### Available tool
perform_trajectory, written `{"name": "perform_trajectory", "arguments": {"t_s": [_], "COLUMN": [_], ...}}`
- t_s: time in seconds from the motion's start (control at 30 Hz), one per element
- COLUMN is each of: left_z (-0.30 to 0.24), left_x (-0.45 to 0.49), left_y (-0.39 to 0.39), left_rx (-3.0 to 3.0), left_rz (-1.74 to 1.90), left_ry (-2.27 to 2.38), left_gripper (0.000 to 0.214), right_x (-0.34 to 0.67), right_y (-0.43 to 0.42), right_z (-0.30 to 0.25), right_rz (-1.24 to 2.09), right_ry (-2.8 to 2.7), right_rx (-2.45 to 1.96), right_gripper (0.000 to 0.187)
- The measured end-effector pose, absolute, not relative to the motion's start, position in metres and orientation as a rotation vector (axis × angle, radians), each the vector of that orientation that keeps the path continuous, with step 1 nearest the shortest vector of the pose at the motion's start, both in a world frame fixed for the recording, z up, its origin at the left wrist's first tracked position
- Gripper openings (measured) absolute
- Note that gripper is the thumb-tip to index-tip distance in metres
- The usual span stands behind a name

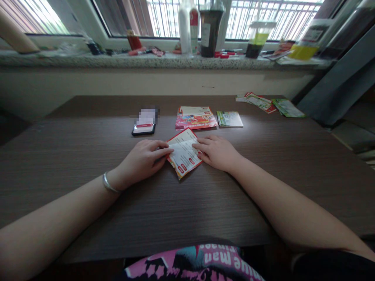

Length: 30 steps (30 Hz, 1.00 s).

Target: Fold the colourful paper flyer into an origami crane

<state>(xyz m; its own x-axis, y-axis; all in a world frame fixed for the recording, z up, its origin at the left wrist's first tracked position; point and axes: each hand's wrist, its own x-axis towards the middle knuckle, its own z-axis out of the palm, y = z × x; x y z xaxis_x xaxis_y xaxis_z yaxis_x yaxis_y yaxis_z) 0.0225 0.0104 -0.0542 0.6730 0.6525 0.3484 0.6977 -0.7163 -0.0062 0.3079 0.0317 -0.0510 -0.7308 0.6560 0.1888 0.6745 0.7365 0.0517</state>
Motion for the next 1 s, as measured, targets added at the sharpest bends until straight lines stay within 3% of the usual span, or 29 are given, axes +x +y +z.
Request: {"name": "perform_trajectory", "arguments": {"t_s": [0.4, 0.53, 0.73, 1.0], "left_z": [-0.053, -0.053, -0.049, -0.049], "left_x": [0.022, 0.021, 0.018, 0.014], "left_y": [0.009, 0.01, 0.012, 0.017], "left_rx": [-2.73, -2.695, -2.654, -2.632], "left_rz": [-0.254, -0.217, -0.187, -0.192], "left_ry": [-1.121, -1.12, -1.127, -1.102], "left_gripper": [0.035, 0.036, 0.034, 0.029], "right_x": [0.311, 0.315, 0.319, 0.324], "right_y": [0.029, 0.028, 0.027, 0.027], "right_z": [-0.045, -0.038, -0.034, -0.037], "right_rz": [-0.151, -0.117, -0.151, -0.183], "right_ry": [-2.85, -2.89, -2.905, -2.914], "right_rx": [-0.911, -0.886, -0.898, -0.929], "right_gripper": [0.034, 0.044, 0.025, 0.022]}}
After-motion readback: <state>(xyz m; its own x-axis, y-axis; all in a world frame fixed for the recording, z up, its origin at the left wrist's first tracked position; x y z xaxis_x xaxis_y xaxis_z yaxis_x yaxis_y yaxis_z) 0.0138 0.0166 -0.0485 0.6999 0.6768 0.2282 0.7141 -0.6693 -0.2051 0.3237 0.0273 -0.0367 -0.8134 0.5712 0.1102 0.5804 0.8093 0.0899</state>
